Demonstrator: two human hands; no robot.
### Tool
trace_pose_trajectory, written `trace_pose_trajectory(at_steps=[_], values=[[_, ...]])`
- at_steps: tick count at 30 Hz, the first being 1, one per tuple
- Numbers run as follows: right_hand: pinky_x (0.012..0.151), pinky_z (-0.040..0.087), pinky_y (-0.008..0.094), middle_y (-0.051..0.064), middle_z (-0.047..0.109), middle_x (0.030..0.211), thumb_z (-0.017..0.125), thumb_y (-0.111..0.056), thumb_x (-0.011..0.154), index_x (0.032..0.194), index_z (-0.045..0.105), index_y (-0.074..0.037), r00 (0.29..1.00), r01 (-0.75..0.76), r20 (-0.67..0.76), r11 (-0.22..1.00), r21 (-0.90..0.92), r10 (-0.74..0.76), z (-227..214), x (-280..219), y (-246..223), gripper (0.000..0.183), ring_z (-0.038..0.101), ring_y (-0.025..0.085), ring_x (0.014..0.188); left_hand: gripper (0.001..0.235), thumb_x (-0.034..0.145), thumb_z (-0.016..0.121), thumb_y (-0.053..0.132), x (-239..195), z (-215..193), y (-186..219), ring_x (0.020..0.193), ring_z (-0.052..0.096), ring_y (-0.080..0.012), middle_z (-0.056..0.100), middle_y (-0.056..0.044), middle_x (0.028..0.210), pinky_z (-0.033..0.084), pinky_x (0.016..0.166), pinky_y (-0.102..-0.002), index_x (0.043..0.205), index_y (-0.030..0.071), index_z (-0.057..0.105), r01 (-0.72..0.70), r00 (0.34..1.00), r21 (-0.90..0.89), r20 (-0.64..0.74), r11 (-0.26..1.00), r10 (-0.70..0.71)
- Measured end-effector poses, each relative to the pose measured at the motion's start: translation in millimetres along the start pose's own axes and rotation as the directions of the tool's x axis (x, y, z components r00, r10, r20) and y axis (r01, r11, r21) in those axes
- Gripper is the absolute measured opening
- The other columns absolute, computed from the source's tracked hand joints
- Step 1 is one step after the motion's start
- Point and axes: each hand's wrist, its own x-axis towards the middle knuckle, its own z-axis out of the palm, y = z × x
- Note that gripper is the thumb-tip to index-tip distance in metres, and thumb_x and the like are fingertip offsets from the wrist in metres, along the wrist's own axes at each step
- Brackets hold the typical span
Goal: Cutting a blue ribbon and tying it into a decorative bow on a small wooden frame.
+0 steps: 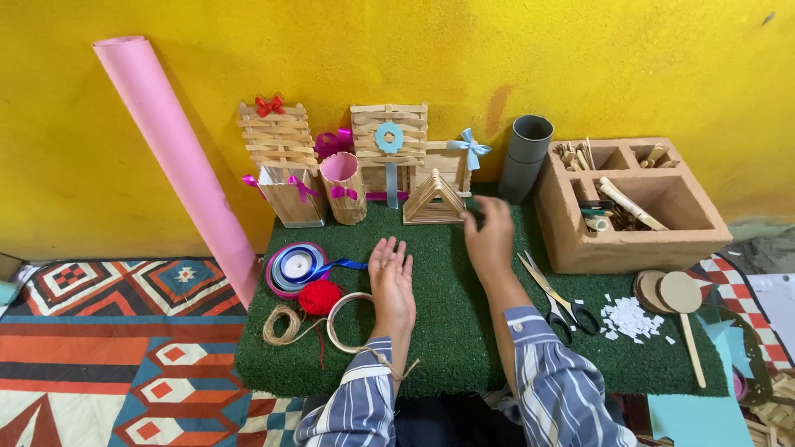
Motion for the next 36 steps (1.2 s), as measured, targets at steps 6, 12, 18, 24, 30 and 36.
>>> trace_pose_trajectory(at_steps=[6, 12, 18, 24, 30, 36], values=[[0.085, 0.057, 0.04, 0.002, 0.07, 0.096, 0.087, -0.025, 0.079, 0.099, 0.075, -0.018, 0.803, 0.05, 0.583, 0.988, 0.143, -0.125, -110.9, -57.3, -158.8, 0.025, 0.07, 0.028, 0.1, 0.046, 0.106, 0.041, 0.011, 8.3, -11.7, -9.0, 0.151, 0.034, -0.0439, 0.037, -0.024, 0.161, 0.024, 0.121, -0.059, 0.151, 0.006, 0.035, 0.015, 1.0, -0.068, -0.013, 0.998, -0.016], [0.061, 0.05, 0.049, 0.008, 0.06, 0.09, 0.071, -0.009, 0.081, 0.087, 0.061, -0.009, 0.591, 0.438, 0.733, 0.897, 0.058, -0.336, -65.5, -171.8, -107.6, 0.012, 0.063, 0.034, 0.082, 0.049, 0.102, 0.038, 0.012, -4.7, 10.9, 21.8, 0.147, 0.043, -0.0387, 0.042, -0.022, 0.159, 0.036, 0.122, -0.05, 0.15, 0.003, 0.035, 0.099, 0.993, -0.102, -0.061, 0.99, -0.106], [0.069, 0.049, 0.034, 0.002, 0.073, 0.08, 0.076, -0.012, 0.084, 0.08, 0.069, -0.013, 0.63, 0.137, 0.741, 0.973, 0.186, -0.231, -104.0, -118.7, -166.5, 0.008, 0.067, 0.021, 0.073, 0.049, 0.097, 0.048, 0.004, -17.6, 31.2, 44.1, 0.14, 0.052, -0.0326, 0.05, -0.02, 0.151, 0.044, 0.119, -0.043, 0.145, 0.002, 0.04, 0.158, 0.985, 0.056, -0.077, 0.986, -0.154], [0.092, 0.05, 0.037, 0.007, 0.076, 0.092, 0.072, -0.004, 0.09, 0.095, 0.071, -0.006, 0.699, 0.287, 0.495, 0.836, 0.467, -0.516, -39.9, -105.8, -227.8, 0.005, 0.072, 0.023, 0.087, 0.017, 0.1, 0.051, -0.007, 26.1, -22.1, -43.7, 0.101, 0.073, -0.0292, 0.073, -0.021, 0.111, 0.061, 0.09, -0.034, 0.111, -0.002, 0.063, -0.006, 1.0, 0.16, 0.01, 0.987, 0.005], [0.08, 0.052, 0.047, 0.009, 0.071, 0.121, 0.054, -0.012, 0.093, 0.125, 0.069, -0.01, 0.444, 0.268, 0.871, 0.959, 0.094, -0.21, 1.7, -116.5, -224.9, 0.036, 0.067, 0.029, 0.108, 0.012, 0.1, 0.053, -0.001, 5.0, -5.7, -20.3, 0.094, 0.073, -0.0232, 0.073, -0.016, 0.102, 0.059, 0.083, -0.03, 0.106, 0.0, 0.064, -0.1, 0.992, 0.256, 0.096, 0.961, 0.077], [0.076, 0.054, 0.05, 0.009, 0.066, 0.12, 0.069, -0.019, 0.09, 0.129, 0.064, -0.011, 0.598, 0.368, 0.781, 0.927, -0.066, -0.182, 18.6, -103.6, -209.4, 0.039, 0.067, 0.032, 0.104, 0.012, 0.1, 0.056, -0.002, 14.2, -12.6, -38.5, 0.094, 0.073, -0.0225, 0.072, -0.015, 0.103, 0.06, 0.087, -0.029, 0.107, 0.002, 0.064, -0.092, 0.991, 0.269, 0.116, 0.959, 0.062]])
